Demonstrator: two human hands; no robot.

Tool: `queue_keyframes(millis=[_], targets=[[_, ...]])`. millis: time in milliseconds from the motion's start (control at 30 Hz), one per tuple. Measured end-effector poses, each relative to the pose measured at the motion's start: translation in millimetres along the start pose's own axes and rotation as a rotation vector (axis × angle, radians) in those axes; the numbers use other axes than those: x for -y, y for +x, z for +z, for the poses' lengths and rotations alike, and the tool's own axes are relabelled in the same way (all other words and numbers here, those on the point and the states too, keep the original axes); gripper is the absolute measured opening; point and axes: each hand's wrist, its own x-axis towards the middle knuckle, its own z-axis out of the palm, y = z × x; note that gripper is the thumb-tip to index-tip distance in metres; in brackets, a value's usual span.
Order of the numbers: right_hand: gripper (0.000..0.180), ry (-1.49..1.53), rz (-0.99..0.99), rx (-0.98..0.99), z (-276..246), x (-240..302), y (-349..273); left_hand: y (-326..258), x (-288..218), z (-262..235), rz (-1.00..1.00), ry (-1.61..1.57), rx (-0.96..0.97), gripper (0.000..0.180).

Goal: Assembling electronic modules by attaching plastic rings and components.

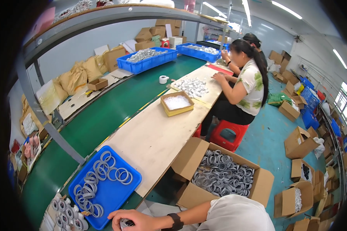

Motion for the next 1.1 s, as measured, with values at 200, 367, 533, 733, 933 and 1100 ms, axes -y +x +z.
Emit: queue_keyframes(millis=[200, 367, 533, 733, 933, 1100], targets=[[0.045, 0.007, 0.017, 0.247, -27, -12, 19, 9, -47, -5, 0.137, 0.503, 0.152, 0.059], [0.021, -0.505, 0.021, -0.411, -128, -51, 32, 17, -53, -64, -0.06, 0.299, -0.437, 0.054], [0.019, -0.423, 0.204, -0.598, -189, -134, 9, 1, -45, -164, -0.154, 0.526, -0.746, 0.058], [0.015, -0.425, 0.034, -0.595, -183, -140, 4, 18, -33, -231, -0.209, 0.839, -0.566, 0.069], [0.016, -0.424, 0.062, -0.567, -182, -133, 0, 49, -44, -234, -0.278, 0.714, -0.589, 0.068], [0.015, -0.436, 0.062, -0.57, -179, -134, 4, 36, -34, -191, -0.014, 1.105, -0.821, 0.05]])
